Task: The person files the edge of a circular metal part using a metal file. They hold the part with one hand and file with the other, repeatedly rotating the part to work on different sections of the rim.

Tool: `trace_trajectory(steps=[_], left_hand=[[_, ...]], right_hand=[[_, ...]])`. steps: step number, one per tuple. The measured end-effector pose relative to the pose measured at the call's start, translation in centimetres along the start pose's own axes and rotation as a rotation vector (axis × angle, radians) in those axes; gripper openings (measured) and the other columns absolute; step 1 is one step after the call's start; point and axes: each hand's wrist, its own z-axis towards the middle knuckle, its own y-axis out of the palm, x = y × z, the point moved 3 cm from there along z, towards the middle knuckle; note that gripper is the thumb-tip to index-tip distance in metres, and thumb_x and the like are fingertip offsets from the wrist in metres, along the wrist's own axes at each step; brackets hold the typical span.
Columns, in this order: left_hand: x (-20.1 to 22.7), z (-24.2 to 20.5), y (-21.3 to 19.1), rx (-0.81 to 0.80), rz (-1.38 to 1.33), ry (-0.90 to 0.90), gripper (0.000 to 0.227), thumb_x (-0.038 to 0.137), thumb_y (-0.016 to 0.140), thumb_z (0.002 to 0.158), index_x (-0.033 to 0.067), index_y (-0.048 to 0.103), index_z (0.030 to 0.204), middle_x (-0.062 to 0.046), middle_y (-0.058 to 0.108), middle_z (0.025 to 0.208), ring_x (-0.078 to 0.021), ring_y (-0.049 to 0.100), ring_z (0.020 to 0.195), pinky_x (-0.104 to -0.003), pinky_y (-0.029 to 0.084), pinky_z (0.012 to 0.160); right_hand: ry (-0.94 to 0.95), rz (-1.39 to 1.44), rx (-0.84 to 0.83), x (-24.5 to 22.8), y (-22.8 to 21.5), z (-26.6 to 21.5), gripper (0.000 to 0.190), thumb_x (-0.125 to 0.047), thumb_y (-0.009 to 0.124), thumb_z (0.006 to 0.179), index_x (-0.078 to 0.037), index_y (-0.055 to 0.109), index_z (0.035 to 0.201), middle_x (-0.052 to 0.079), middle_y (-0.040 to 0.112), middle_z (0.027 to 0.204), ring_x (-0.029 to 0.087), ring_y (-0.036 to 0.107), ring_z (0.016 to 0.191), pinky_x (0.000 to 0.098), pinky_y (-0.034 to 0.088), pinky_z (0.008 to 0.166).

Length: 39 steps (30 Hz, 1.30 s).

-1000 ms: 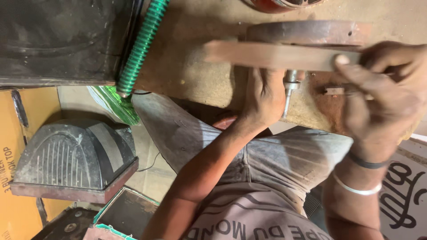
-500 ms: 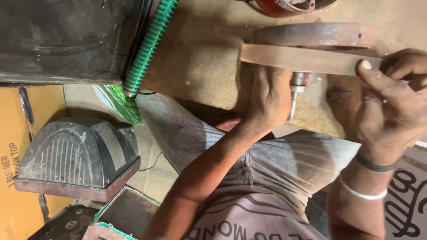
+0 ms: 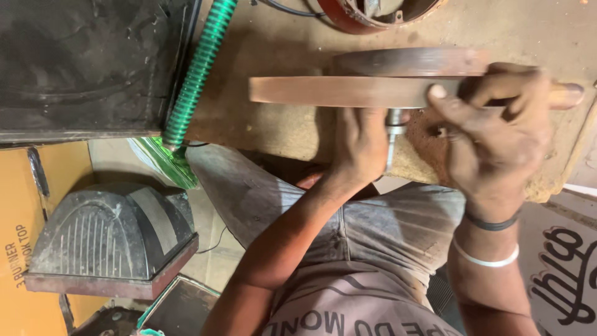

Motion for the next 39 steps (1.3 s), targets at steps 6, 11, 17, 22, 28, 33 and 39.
trace_trajectory(steps=[6,11,17,22,28,33,39], left_hand=[[1.8,0.7,-0.3,-0.095,-0.300,0.052,0.049,0.042,0.034,0.118,0.0004,0.061,0.114,-0.006,0.064,0.086,-0.0126,0.059,0.076,-0.026,0.046,0.067],[1.8,1.0,0.2,-0.089,-0.203,0.076,0.047,0.041,0.037,0.116,0.0022,0.062,0.111,-0.007,0.066,0.085,-0.0136,0.062,0.073,-0.030,0.049,0.066],[1.7,0.6,-0.5,-0.093,-0.251,0.100,0.051,0.045,0.038,0.117,0.0025,0.061,0.103,-0.006,0.065,0.083,-0.0122,0.061,0.073,-0.026,0.047,0.063],[1.6,0.6,0.0,-0.083,-0.261,0.081,0.049,0.044,0.042,0.116,0.0034,0.062,0.098,-0.006,0.064,0.082,-0.0126,0.058,0.073,-0.028,0.046,0.066],[2.3,0.4,-0.9,-0.052,-0.158,0.062,0.050,0.042,0.037,0.113,0.0040,0.065,0.098,-0.006,0.066,0.083,-0.0142,0.061,0.075,-0.028,0.045,0.064],[1.2,0.3,-0.5,-0.061,-0.294,0.074,0.042,0.040,0.041,0.114,0.0049,0.063,0.108,-0.006,0.064,0.084,-0.0136,0.061,0.076,-0.030,0.049,0.070],[0.8,-0.2,-0.7,-0.076,-0.032,0.091,0.054,0.041,0.035,0.119,0.0001,0.065,0.102,-0.007,0.068,0.084,-0.0109,0.058,0.074,-0.027,0.046,0.066]], right_hand=[[0.101,0.030,-0.044,0.8,-0.7,-0.3,0.027,0.006,0.075,0.102,-0.010,0.080,0.123,0.008,0.055,0.108,0.015,0.053,0.094,0.0244,0.039,0.072],[0.088,0.058,-0.020,-0.2,0.3,-0.3,0.020,0.006,0.078,0.106,-0.007,0.081,0.121,0.007,0.055,0.108,0.016,0.055,0.093,0.0267,0.041,0.073],[0.023,0.040,-0.055,1.7,-1.2,0.1,0.022,0.009,0.077,0.096,-0.005,0.080,0.113,0.008,0.057,0.104,0.017,0.054,0.087,0.0298,0.041,0.068],[0.081,0.120,-0.006,2.6,-1.1,-1.8,0.019,0.005,0.077,0.102,-0.008,0.079,0.116,0.007,0.056,0.107,0.016,0.055,0.092,0.0269,0.044,0.071],[0.032,0.062,-0.040,1.2,1.5,-2.1,0.031,0.009,0.078,0.099,-0.010,0.081,0.122,0.008,0.053,0.101,0.018,0.054,0.092,0.0286,0.044,0.072],[0.066,0.070,-0.092,3.9,-1.9,-1.4,0.032,0.009,0.071,0.103,-0.012,0.081,0.124,0.006,0.057,0.099,0.018,0.052,0.088,0.0281,0.041,0.072],[-0.148,-0.035,0.101,2.4,1.5,-1.9,0.030,0.012,0.076,0.091,-0.011,0.081,0.109,0.005,0.053,0.090,0.020,0.049,0.083,0.0376,0.034,0.079]])
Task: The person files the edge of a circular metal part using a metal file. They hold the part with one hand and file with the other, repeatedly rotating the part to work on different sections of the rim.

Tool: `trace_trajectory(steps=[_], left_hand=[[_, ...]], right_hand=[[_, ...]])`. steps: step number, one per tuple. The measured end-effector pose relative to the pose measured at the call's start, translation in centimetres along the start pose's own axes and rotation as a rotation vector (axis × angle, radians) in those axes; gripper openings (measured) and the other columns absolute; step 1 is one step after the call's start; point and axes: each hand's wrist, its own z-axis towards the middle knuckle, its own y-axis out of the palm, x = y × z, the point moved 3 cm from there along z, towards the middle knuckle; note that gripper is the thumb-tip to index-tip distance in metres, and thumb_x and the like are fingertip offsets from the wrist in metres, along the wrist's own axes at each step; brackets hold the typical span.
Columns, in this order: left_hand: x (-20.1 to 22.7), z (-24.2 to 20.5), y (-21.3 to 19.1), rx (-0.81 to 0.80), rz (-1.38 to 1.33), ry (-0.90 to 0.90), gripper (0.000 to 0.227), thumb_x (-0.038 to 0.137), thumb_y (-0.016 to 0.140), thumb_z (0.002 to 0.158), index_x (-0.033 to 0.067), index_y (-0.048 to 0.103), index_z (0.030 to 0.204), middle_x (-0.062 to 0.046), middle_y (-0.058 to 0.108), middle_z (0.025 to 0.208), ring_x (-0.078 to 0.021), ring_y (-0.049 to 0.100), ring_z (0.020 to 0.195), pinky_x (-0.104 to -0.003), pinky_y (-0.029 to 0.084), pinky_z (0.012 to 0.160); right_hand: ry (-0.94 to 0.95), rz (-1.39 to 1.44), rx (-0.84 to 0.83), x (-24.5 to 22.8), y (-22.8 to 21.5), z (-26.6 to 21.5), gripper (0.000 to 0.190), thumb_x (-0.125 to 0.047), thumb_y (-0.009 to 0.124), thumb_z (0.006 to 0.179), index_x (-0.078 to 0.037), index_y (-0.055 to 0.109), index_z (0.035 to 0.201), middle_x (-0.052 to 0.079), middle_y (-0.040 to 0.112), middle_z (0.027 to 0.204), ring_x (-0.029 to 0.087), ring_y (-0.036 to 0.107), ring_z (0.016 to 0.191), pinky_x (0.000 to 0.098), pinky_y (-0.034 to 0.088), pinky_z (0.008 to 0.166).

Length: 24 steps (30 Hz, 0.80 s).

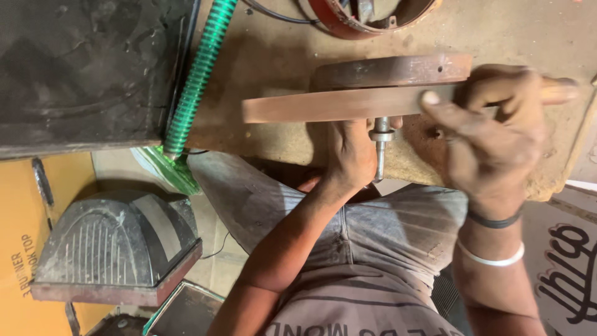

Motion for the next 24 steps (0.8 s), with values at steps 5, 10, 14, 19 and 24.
trace_trajectory(steps=[5,10,14,19,24], left_hand=[[-0.3,-0.1,-0.2,0.004,-0.137,-0.029,0.050,0.041,0.035,0.116,0.0023,0.065,0.110,-0.005,0.067,0.086,-0.0118,0.062,0.080,-0.028,0.048,0.074],[-0.7,0.0,0.0,0.046,-0.156,-0.073,0.045,0.036,0.036,0.113,0.0025,0.065,0.111,-0.006,0.065,0.088,-0.0138,0.061,0.081,-0.030,0.049,0.073],[-0.7,-0.2,-0.2,0.009,-0.192,-0.020,0.049,0.037,0.035,0.118,0.0021,0.065,0.100,-0.008,0.065,0.084,-0.0148,0.061,0.079,-0.030,0.048,0.073],[-1.6,-0.5,-0.8,0.017,-0.302,0.012,0.050,0.039,0.036,0.116,0.0025,0.064,0.096,-0.009,0.066,0.084,-0.0171,0.061,0.081,-0.032,0.049,0.078],[-2.8,-1.2,-0.9,0.069,-0.248,-0.168,0.052,0.039,0.033,0.112,0.0004,0.066,0.100,-0.010,0.066,0.086,-0.0180,0.060,0.078,-0.034,0.045,0.067]], right_hand=[[0.051,0.048,-0.140,0.6,-1.4,1.3,0.025,0.005,0.077,0.092,-0.012,0.080,0.111,0.008,0.055,0.097,0.019,0.050,0.083,0.0330,0.034,0.073],[0.235,0.148,-0.166,1.4,-3.2,1.5,0.024,-0.001,0.078,0.106,-0.016,0.081,0.124,0.005,0.054,0.105,0.017,0.053,0.092,0.0266,0.043,0.073],[0.182,0.138,-0.109,-1.0,-0.8,1.1,0.029,0.002,0.079,0.096,-0.013,0.081,0.121,0.005,0.051,0.100,0.019,0.057,0.092,0.0326,0.047,0.077],[0.093,0.088,-0.197,-0.8,-2.5,3.4,0.024,0.005,0.075,0.093,-0.007,0.079,0.113,0.007,0.056,0.100,0.022,0.054,0.088,0.0327,0.044,0.074],[0.247,0.264,-0.186,-1.3,-2.2,3.3,0.025,0.002,0.077,0.100,-0.012,0.078,0.120,0.005,0.055,0.104,0.016,0.060,0.094,0.0250,0.046,0.076]])
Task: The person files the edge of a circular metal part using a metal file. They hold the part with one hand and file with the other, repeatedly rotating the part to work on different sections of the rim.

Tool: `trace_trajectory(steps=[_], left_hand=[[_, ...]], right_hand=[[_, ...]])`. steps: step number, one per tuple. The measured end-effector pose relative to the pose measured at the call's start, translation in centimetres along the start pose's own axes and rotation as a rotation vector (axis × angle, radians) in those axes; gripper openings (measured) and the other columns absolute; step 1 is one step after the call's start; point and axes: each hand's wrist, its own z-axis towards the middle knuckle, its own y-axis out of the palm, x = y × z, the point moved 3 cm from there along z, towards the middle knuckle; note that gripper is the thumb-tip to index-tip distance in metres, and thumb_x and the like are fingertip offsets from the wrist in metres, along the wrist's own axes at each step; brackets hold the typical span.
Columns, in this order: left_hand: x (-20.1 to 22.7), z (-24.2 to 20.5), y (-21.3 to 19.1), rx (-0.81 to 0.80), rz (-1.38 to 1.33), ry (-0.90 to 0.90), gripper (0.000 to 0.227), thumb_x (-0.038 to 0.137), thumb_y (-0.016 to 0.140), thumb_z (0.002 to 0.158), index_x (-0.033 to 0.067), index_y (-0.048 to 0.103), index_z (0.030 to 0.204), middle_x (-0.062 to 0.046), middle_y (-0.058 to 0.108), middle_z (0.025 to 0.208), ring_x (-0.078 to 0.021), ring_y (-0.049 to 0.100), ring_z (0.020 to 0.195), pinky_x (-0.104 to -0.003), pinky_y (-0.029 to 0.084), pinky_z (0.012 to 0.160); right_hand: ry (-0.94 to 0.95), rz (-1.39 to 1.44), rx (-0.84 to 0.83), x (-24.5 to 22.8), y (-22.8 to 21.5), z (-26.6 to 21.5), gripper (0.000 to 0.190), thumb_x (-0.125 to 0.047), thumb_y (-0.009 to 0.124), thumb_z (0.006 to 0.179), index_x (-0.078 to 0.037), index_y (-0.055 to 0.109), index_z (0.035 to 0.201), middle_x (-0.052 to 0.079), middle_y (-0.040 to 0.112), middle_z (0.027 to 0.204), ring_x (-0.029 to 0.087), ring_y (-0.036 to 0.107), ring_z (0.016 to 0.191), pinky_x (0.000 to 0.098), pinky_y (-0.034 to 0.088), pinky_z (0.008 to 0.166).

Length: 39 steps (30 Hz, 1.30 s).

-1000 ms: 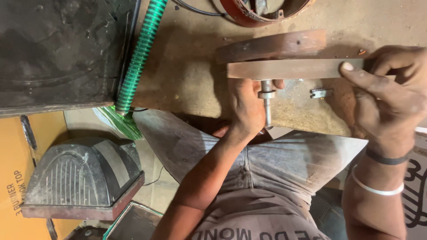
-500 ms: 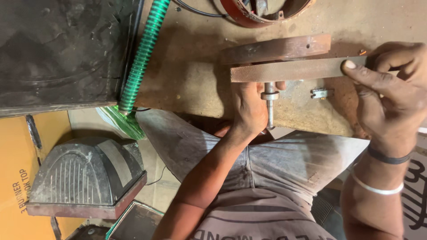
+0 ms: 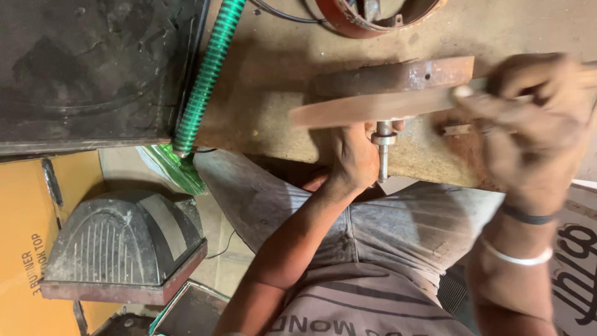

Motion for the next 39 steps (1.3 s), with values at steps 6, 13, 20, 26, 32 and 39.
trace_trajectory(steps=[6,13,20,26,32,39], left_hand=[[0.4,0.1,0.0,-0.085,-0.014,0.187,0.055,0.039,0.039,0.119,-0.0017,0.067,0.097,-0.011,0.068,0.087,-0.0174,0.062,0.084,-0.031,0.047,0.076],[0.8,0.2,0.7,-0.068,0.092,0.034,0.048,0.037,0.035,0.114,0.0004,0.066,0.117,-0.007,0.064,0.088,-0.0146,0.058,0.080,-0.031,0.046,0.069],[1.0,0.3,0.8,-0.071,-0.025,0.124,0.041,0.034,0.041,0.116,0.0022,0.063,0.103,-0.007,0.065,0.086,-0.0155,0.062,0.081,-0.032,0.049,0.071],[0.2,0.5,0.4,-0.081,0.024,0.070,0.047,0.037,0.038,0.116,0.0005,0.065,0.104,-0.009,0.066,0.090,-0.0160,0.061,0.082,-0.031,0.048,0.073],[-0.7,1.0,-0.3,-0.047,-0.100,0.045,0.045,0.040,0.036,0.115,0.0042,0.063,0.112,-0.009,0.068,0.094,-0.0173,0.064,0.084,-0.032,0.050,0.074],[-0.3,1.0,-0.8,-0.015,-0.040,0.106,0.040,0.039,0.038,0.114,0.0042,0.058,0.117,-0.008,0.066,0.098,-0.0165,0.064,0.084,-0.033,0.052,0.072]], right_hand=[[-0.101,-0.119,-0.021,0.5,-0.4,-0.3,0.024,0.005,0.077,0.093,-0.007,0.079,0.114,0.008,0.056,0.102,0.019,0.056,0.089,0.0265,0.042,0.075],[-0.148,-0.126,0.047,0.9,0.5,-1.1,0.025,0.005,0.077,0.097,-0.007,0.078,0.119,0.009,0.057,0.103,0.019,0.055,0.091,0.0286,0.043,0.073],[0.027,0.022,-0.014,1.0,-1.2,0.0,0.023,0.003,0.073,0.101,-0.012,0.075,0.118,0.007,0.054,0.101,0.014,0.055,0.091,0.0261,0.047,0.074],[-0.117,-0.178,0.089,-0.7,0.9,-0.2,0.024,0.006,0.077,0.091,-0.006,0.080,0.110,0.007,0.054,0.095,0.023,0.057,0.094,0.0383,0.037,0.082],[0.050,-0.042,0.041,-0.2,-1.1,-0.3,0.018,0.001,0.077,0.104,-0.010,0.079,0.118,0.007,0.054,0.107,0.016,0.054,0.096,0.0253,0.042,0.080],[-0.057,-0.124,0.046,-0.7,0.5,-0.7,0.023,0.004,0.080,0.092,-0.008,0.080,0.112,0.007,0.055,0.101,0.017,0.057,0.091,0.0323,0.042,0.075]])
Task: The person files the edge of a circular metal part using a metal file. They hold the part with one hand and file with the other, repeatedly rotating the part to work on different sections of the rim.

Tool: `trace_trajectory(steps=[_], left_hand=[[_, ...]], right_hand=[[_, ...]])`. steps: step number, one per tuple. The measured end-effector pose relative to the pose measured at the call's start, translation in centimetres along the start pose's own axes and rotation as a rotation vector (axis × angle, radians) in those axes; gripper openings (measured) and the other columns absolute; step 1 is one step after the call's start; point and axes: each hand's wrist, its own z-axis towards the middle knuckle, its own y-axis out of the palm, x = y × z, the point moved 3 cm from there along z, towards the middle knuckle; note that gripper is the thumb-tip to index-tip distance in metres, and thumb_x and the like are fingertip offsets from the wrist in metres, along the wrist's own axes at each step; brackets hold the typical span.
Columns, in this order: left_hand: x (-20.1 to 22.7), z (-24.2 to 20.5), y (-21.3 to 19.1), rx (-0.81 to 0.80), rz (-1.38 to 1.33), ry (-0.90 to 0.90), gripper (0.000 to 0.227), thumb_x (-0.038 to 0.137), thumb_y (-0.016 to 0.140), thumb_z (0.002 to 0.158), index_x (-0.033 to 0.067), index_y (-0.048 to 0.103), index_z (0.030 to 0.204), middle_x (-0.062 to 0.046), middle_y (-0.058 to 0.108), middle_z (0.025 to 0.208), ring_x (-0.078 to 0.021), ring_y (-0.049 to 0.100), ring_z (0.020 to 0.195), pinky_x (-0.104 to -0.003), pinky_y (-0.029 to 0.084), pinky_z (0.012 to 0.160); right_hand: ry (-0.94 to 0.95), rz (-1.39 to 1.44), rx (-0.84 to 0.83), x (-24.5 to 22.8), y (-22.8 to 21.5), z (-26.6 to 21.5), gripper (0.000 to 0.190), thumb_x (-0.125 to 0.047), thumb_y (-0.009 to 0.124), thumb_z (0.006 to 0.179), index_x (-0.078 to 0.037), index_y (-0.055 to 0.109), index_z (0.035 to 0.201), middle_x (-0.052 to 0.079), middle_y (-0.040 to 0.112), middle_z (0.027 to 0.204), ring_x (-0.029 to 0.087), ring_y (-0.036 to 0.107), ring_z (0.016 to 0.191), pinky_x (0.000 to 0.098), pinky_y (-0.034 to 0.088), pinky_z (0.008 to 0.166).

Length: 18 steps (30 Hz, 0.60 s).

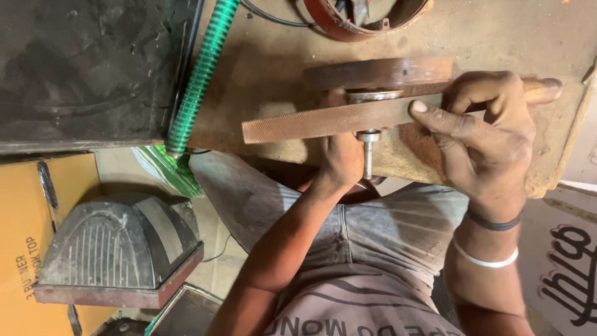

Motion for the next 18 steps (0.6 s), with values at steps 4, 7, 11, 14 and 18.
trace_trajectory(steps=[4,7,11,14,18], left_hand=[[0.5,0.0,0.3,0.031,-0.035,0.047,0.039,0.035,0.042,0.123,0.0019,0.054,0.108,-0.005,0.059,0.086,-0.0125,0.057,0.072,-0.028,0.046,0.062],[0.9,0.0,0.5,0.057,-0.028,-0.026,0.033,0.033,0.043,0.110,0.0048,0.056,0.119,-0.009,0.067,0.093,-0.0175,0.063,0.075,-0.031,0.050,0.065],[1.8,0.1,0.4,0.142,-0.022,-0.047,0.029,0.028,0.051,0.103,0.0051,0.058,0.120,-0.011,0.066,0.093,-0.0201,0.062,0.073,-0.035,0.051,0.064],[3.6,-0.9,-0.2,0.120,1.062,0.201,0.028,0.018,0.069,0.096,0.0024,0.061,0.118,-0.011,0.066,0.095,-0.0248,0.068,0.081,-0.041,0.053,0.072],[4.3,-1.0,-0.3,0.052,1.564,0.615,0.049,0.023,0.069,0.096,-0.0063,0.051,0.131,-0.025,0.057,0.123,-0.0441,0.058,0.115,-0.052,0.049,0.098]], right_hand=[[0.085,0.058,-0.027,0.8,-1.2,0.4,0.022,0.000,0.078,0.096,-0.011,0.079,0.116,0.008,0.056,0.105,0.014,0.053,0.088,0.0247,0.042,0.070],[0.088,0.049,0.010,1.5,-1.1,0.2,0.019,-0.006,0.080,0.093,-0.011,0.078,0.111,0.008,0.057,0.104,0.016,0.052,0.085,0.0281,0.040,0.067],[-0.047,0.013,0.082,0.8,0.8,-0.8,0.022,-0.013,0.086,0.089,-0.013,0.077,0.109,0.007,0.055,0.100,0.023,0.054,0.092,0.0342,0.043,0.076],[-0.084,0.046,0.131,-0.1,1.3,-0.4,0.028,-0.017,0.087,0.087,-0.015,0.076,0.113,0.008,0.056,0.100,0.027,0.055,0.099,0.0407,0.045,0.087],[-0.149,-0.007,0.130,-1.1,-0.6,1.5,0.029,-0.014,0.082,0.092,-0.019,0.072,0.118,0.007,0.063,0.114,0.028,0.061,0.112,0.0433,0.048,0.094]])
